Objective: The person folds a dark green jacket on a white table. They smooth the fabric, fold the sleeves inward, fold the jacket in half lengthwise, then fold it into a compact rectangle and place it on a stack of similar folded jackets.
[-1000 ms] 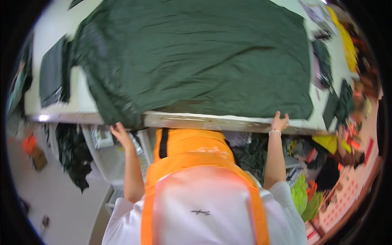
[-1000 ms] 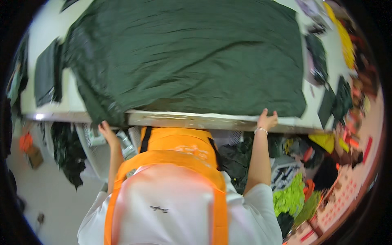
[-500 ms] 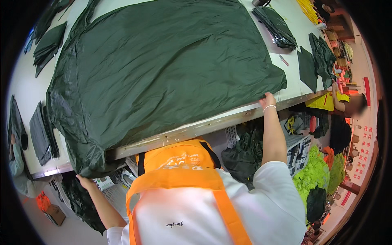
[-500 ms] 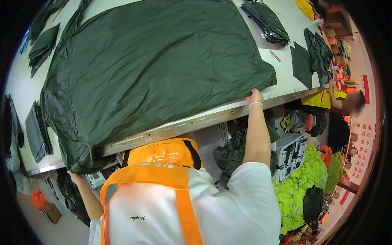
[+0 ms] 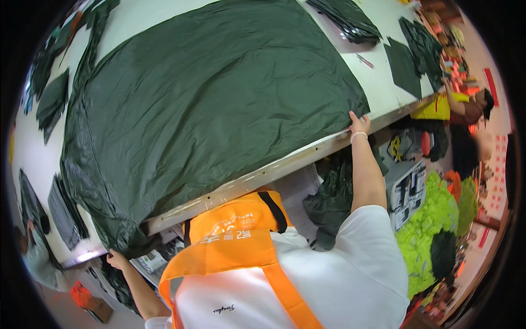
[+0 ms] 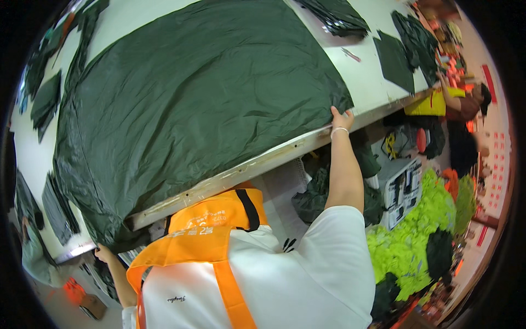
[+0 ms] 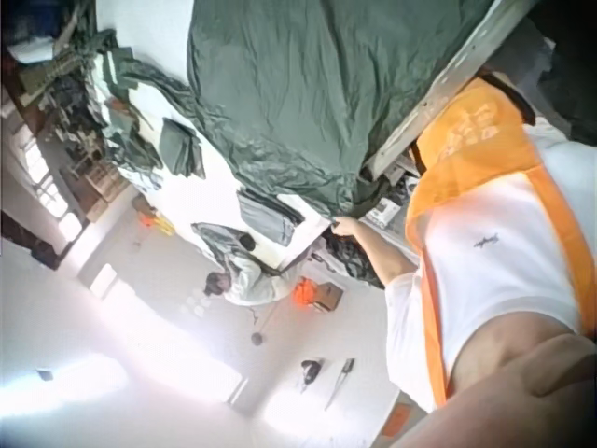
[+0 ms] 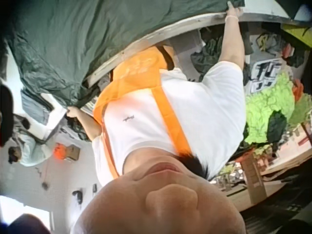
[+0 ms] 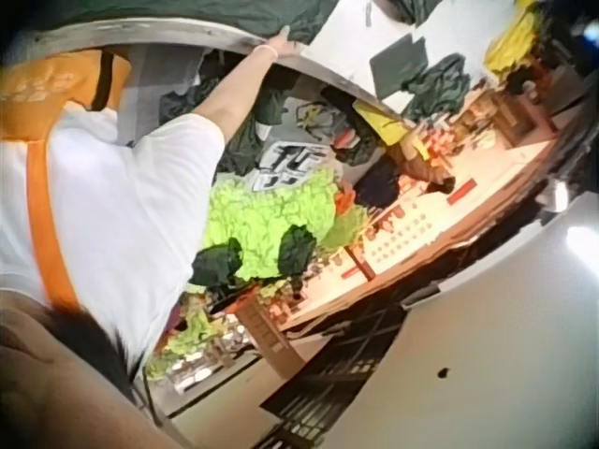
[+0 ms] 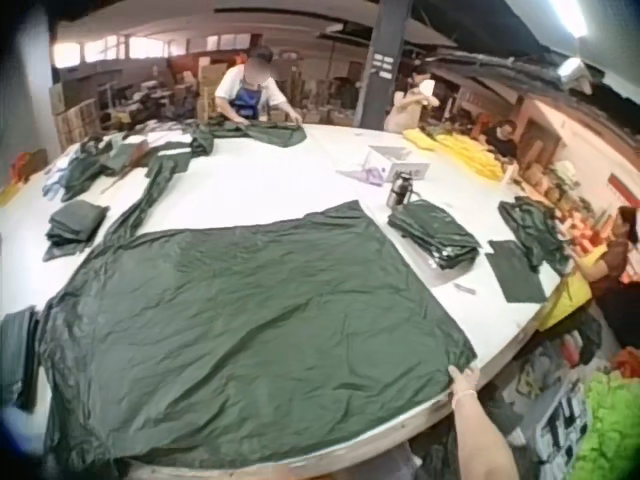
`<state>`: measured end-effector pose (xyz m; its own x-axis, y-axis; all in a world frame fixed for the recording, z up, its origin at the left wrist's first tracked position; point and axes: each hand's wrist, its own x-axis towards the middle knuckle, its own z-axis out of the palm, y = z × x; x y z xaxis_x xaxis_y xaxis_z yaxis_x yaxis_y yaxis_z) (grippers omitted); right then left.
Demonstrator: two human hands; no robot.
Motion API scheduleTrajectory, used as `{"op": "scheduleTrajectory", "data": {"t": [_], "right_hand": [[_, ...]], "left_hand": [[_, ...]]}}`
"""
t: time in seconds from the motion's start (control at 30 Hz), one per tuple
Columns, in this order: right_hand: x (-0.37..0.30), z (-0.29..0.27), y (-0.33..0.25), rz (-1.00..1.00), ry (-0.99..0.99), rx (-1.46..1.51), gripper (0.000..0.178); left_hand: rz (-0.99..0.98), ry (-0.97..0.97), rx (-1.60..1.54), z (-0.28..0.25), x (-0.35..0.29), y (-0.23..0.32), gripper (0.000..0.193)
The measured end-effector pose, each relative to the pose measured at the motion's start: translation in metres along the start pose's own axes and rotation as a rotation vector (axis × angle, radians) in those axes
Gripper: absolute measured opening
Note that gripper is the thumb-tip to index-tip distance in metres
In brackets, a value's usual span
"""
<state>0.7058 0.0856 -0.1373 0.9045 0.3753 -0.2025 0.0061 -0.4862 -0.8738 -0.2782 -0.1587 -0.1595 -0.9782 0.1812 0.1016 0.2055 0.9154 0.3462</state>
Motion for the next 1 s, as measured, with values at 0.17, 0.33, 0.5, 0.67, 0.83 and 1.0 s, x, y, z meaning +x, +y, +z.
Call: {"op": "scheduleTrajectory", "data": {"t": [0.17,0.33,0.5,0.67,0.83,1.0], "right_hand": [[-0.012,0.001,0.044,-0.555,0.147,-0.430,0.072],[-0.028,-0.015,0.006,-0.262,-0.155,-0.117,0.045],[0.075,-0.052,-0.005,-0.446,0.025,-0.156,0.022],[0.185,-0.011,-0.059,-0.751,-0.258,-0.209,0.027],[0.265,0.056,-0.097,-1.038,-0.310,-0.512,0.034],[0.283,0.069,-0.119,-1.005,-0.416,-0.778,0.029]], "left_hand": [[0.843,-0.071,0.104,0.013,-0.126,0.182,0.059],[1.410,-0.467,-0.431,0.020,-0.326,0.376,0.054],[1.550,-0.869,-0.660,-0.002,-0.576,0.463,0.062],[1.703,-1.143,-0.586,-0.013,-0.748,0.495,0.072],[2.067,-1.045,-0.443,-0.014,-0.838,0.548,0.075],[2.268,-1.021,-0.095,-0.002,-0.871,0.562,0.048]]}}
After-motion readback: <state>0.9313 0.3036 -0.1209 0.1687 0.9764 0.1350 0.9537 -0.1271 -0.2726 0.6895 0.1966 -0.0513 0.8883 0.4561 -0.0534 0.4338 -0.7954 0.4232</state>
